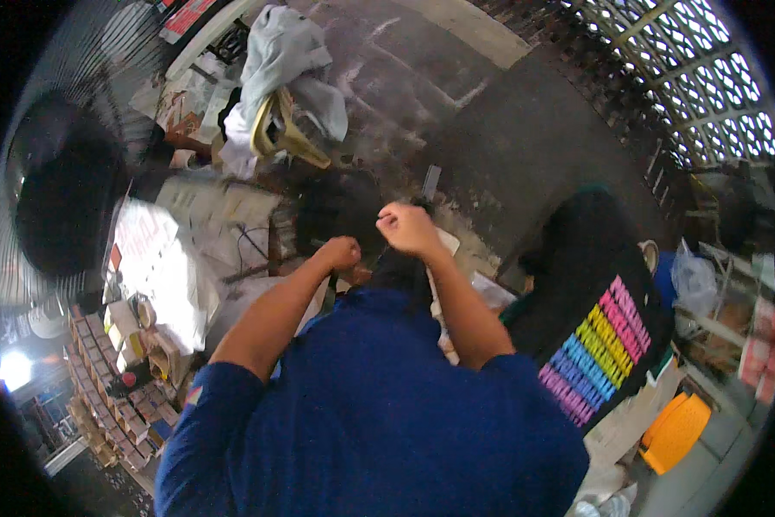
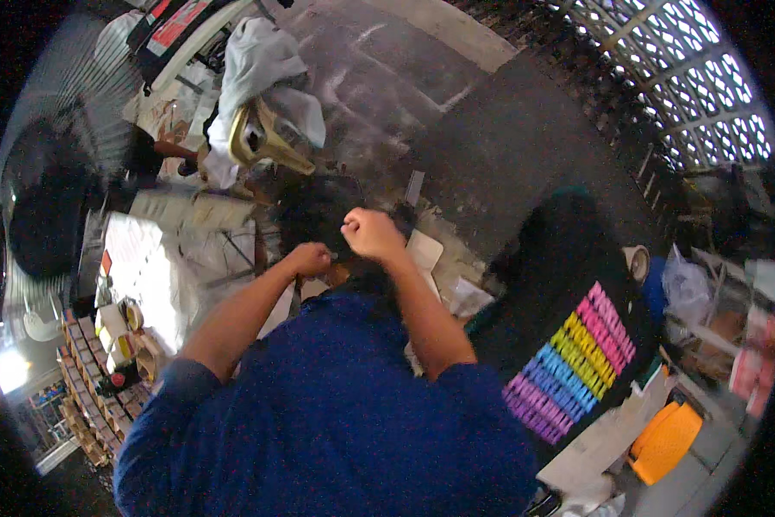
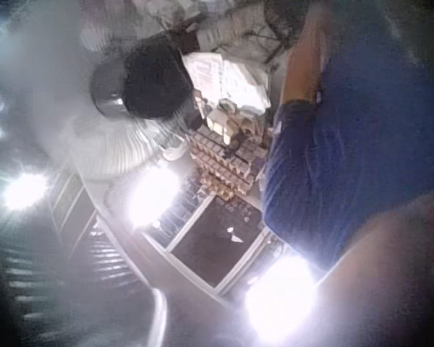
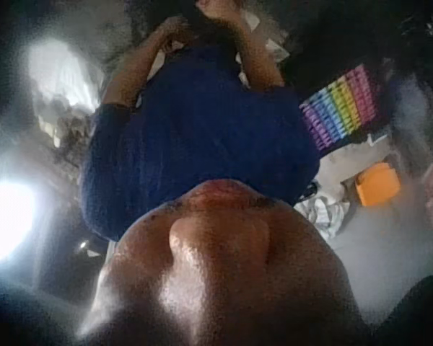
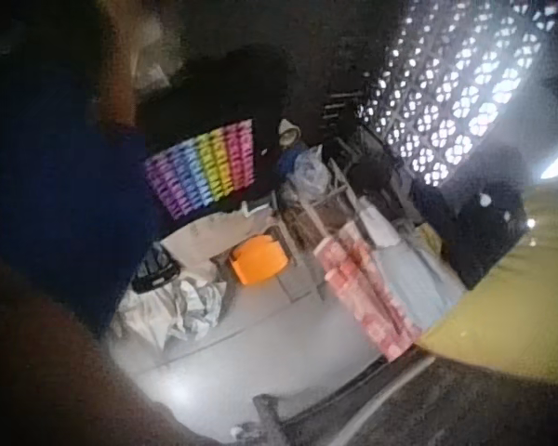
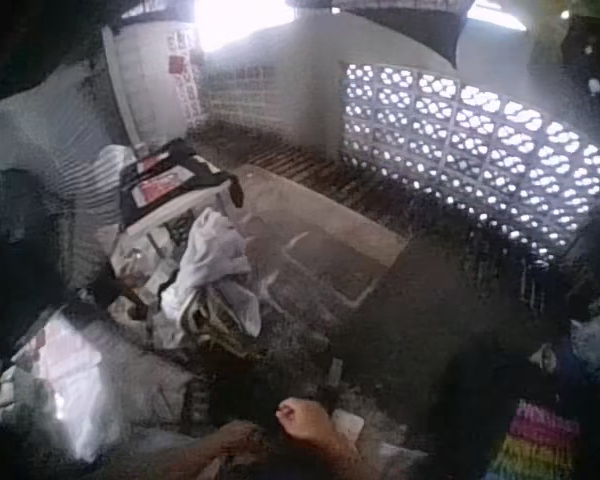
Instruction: The person peels off a transparent film from a printed design on a black tote bag, aligns it on the bag, and then places the bag into a heat press.
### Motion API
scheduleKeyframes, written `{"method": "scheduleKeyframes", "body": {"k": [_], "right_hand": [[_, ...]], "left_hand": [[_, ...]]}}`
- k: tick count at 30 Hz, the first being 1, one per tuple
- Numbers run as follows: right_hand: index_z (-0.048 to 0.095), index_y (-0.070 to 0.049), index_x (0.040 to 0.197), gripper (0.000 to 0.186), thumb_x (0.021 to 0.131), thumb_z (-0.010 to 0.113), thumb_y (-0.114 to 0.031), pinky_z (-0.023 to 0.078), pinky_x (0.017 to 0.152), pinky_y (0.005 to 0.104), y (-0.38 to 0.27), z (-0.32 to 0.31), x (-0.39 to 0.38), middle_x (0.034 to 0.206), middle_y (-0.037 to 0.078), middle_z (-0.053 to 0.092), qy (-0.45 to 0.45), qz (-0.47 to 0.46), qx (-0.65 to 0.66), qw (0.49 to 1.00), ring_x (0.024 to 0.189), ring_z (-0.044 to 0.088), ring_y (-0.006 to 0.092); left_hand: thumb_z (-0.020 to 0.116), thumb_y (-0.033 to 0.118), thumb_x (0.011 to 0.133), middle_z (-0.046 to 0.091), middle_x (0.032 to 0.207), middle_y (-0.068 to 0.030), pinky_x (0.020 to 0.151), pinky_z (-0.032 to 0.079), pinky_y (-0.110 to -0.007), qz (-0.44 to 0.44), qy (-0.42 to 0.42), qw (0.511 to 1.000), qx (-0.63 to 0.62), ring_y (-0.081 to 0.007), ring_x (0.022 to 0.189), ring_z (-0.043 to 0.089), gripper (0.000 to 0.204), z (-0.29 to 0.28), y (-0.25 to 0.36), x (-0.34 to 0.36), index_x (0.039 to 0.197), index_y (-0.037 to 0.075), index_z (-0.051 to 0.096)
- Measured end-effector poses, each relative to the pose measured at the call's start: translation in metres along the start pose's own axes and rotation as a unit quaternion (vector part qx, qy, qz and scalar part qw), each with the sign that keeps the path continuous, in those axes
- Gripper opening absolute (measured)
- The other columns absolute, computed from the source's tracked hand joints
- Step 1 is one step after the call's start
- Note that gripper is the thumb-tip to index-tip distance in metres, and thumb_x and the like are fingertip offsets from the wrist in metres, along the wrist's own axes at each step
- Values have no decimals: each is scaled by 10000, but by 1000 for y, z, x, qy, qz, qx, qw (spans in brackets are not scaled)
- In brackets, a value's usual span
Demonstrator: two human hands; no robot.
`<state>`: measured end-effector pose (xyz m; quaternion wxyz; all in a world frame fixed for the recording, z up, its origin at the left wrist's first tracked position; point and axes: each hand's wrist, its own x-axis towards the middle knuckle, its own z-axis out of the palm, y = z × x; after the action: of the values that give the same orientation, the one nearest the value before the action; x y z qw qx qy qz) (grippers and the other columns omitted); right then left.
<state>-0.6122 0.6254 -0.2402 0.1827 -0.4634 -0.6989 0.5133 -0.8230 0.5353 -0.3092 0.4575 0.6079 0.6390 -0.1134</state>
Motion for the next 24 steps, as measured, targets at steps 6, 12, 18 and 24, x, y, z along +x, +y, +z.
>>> {"method": "scheduleKeyframes", "body": {"k": [6,12,18,24], "right_hand": [[702,-52,1025,274,856,690,-267,539,808,385,91,-42,39,935,170,718,24,140,47,989,879,693,326],[718,-40,995,299,827,706,-287,530,837,372,147,-167,62,965,157,726,61,407,-43,910,924,697,288],[687,-6,984,175,883,672,-148,526,664,310,114,-250,315,869,79,702,170,247,52,953,741,655,160],[666,-11,950,85,909,633,-77,480,555,292,126,-311,541,751,42,625,-39,221,34,974,636,584,131]], "left_hand": [[626,261,889,705,1038,-195,865,528,-437,-21,82,992,-96,-370,993,669,275,-109,43,150,1053,55,702],[577,282,863,708,1039,-182,876,536,-460,-86,-55,994,26,-395,992,659,292,-169,5,219,989,77,743],[561,252,828,711,1038,-192,858,532,-484,-33,56,995,-73,-410,977,665,304,-320,54,354,1022,95,734],[590,259,845,717,1009,-167,833,533,-456,60,2,993,-104,-362,944,675,293,-465,37,488,1057,108,724]]}}
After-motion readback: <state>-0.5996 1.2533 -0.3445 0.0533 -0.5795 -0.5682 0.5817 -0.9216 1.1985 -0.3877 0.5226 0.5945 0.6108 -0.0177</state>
